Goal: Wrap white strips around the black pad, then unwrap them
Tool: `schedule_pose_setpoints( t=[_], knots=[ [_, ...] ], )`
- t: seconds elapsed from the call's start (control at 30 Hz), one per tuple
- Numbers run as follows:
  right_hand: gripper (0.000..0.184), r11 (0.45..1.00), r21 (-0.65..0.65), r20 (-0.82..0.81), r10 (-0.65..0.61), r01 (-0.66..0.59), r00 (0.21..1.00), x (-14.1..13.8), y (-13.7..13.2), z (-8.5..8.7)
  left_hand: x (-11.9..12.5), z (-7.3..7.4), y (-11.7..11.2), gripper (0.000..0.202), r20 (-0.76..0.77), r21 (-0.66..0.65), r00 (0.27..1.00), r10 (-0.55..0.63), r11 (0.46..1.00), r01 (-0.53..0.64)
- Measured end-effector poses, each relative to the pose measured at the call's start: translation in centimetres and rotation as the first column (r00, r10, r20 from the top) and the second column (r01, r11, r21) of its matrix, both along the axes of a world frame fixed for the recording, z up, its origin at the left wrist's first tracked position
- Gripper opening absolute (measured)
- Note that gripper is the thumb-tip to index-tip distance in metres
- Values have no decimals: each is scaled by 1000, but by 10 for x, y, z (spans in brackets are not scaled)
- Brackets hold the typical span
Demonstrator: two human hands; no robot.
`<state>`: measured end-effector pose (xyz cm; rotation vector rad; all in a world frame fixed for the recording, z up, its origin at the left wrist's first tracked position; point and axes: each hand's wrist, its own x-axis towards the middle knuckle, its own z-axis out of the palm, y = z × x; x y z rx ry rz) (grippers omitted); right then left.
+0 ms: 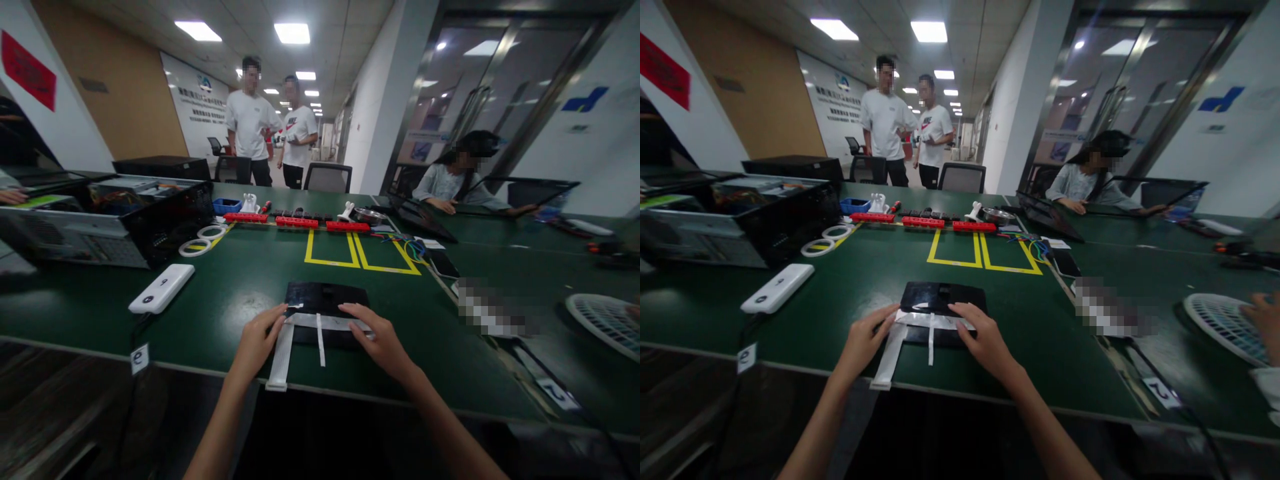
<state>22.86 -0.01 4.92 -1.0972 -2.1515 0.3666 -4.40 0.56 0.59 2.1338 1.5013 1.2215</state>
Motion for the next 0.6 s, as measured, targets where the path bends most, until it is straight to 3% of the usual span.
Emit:
schedule_pose_setpoints(
  t=[0.1, 0.17, 0.23, 0.37, 0.47, 0.6],
  knots=[
    [32, 996, 69, -106, -55, 62, 993, -9, 3, 9, -4, 0, -1, 33, 77, 0, 980, 184, 983, -185],
    [34, 998, 62, -1, 4, -4, 1000, -19, 5, 15, -4, 1, -1, 33, 101, -23, 965, 241, 971, -240],
    [39, 996, 28, 200, 81, -88, 977, -30, 8, 17, -4, 2, -1, 33, 104, -45, 959, 264, 964, -260],
    [60, 986, -92, 560, 169, -141, 811, -47, 14, 7, -3, 3, -1, 33, 88, -82, 954, 286, 957, -279],
    [63, 981, -149, 657, 193, -125, 729, -49, 18, -2, -3, 3, 0, 33, 76, -101, 955, 288, 955, -280],
    [62, 974, -195, 668, 220, -119, 710, -38, 23, 1, -4, 2, 0, 33, 60, -116, 956, 288, 953, -280]
  ],
)
